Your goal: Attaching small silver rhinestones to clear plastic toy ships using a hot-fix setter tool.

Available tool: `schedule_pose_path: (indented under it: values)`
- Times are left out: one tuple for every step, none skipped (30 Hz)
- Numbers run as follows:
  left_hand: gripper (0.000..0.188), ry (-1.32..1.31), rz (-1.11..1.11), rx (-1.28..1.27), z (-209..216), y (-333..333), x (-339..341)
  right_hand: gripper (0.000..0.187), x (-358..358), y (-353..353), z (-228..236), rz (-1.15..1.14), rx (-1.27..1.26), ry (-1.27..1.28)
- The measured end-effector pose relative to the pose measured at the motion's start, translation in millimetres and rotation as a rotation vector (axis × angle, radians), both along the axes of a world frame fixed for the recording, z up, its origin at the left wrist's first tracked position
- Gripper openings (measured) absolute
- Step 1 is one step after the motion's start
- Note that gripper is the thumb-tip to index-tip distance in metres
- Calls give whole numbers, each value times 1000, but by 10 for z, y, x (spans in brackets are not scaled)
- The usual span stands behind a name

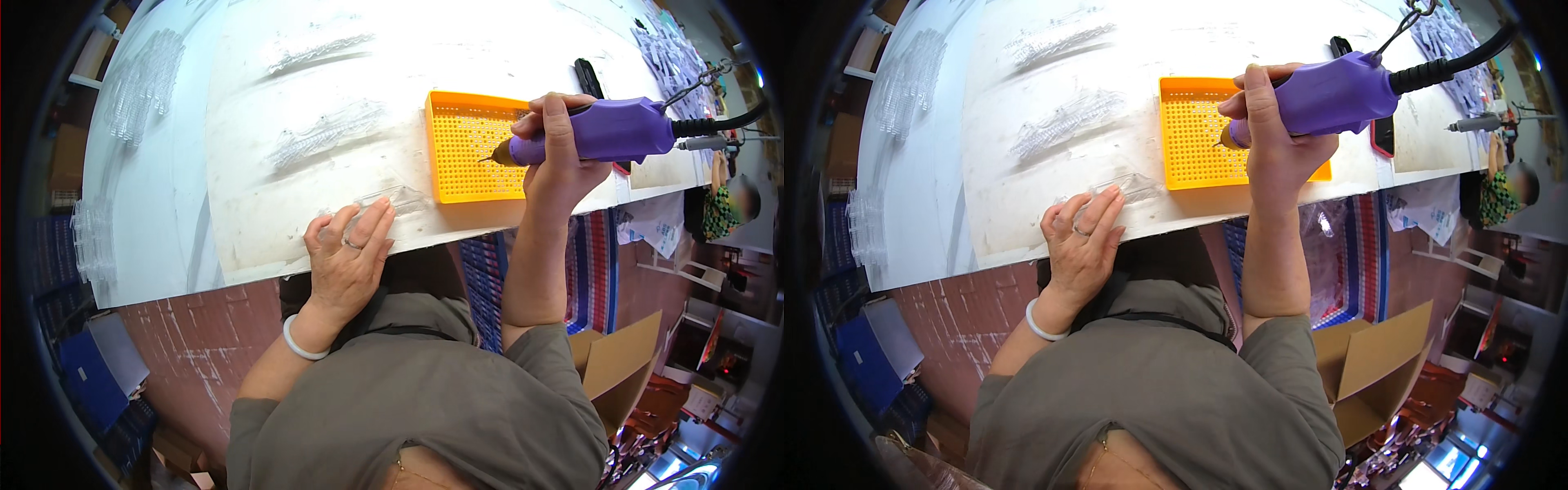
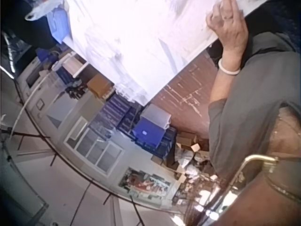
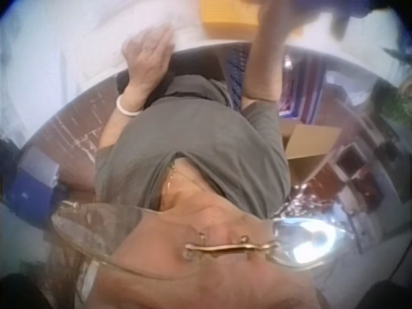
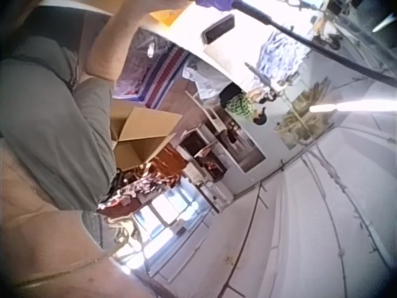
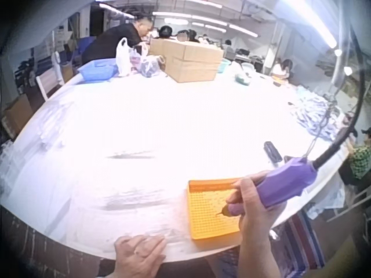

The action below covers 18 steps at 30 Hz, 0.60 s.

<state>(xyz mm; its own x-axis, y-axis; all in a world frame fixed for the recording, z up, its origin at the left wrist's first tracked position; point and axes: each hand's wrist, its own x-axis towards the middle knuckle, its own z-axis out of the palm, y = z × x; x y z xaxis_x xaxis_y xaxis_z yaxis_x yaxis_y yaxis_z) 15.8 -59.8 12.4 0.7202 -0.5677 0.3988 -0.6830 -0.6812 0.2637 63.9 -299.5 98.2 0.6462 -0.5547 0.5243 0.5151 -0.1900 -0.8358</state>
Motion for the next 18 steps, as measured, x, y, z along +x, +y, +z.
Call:
schedule_pose_path:
  values:
    - [44,-2,1,0,1,0,-2,7,12,-3,-6,6,-3,-16]
    - [44,-3,2,-1,1,-1,-2,7,19,-3,-12,12,-7,-32]
    - [44,-2,4,-2,-1,-3,0,7,18,1,-15,13,-7,-31]
    - [44,-1,2,-2,-5,2,0,7,12,13,-20,41,-5,-13]
    - [44,0,0,-2,-9,8,-1,7,6,25,-25,69,-4,5]
    - [44,2,1,-3,-20,14,-6,7,1,35,-25,70,-4,7]
    - [43,1,8,-13,-35,15,-6,8,0,38,-14,103,-24,34]
    - [42,1,14,-24,-48,18,-8,8,2,42,-5,136,-45,61]
    - [42,2,16,-27,-58,33,-10,8,9,48,-3,138,-49,62]
    - [41,-3,15,-27,-67,50,-14,7,21,48,-1,138,-75,43]
    - [40,-8,14,-27,-72,64,-19,6,30,51,5,139,-101,24]
    - [40,-6,19,-31,-73,71,-19,6,26,62,25,144,-106,26]
    - [41,1,10,-42,-81,85,-15,5,13,86,49,132,-45,4]
    - [42,8,2,-51,-88,102,-12,5,-1,112,76,121,18,-17]
    - [42,10,11,-52,-96,113,-17,4,-17,135,109,116,25,-52]
    - [43,14,2,-56,-100,127,-26,5,-35,173,153,129,40,-72]
    - [44,17,-7,-58,-98,140,-33,5,-54,225,204,143,56,-92]
    - [44,20,6,-52,-85,144,-36,9,-81,305,255,137,-5,-86]
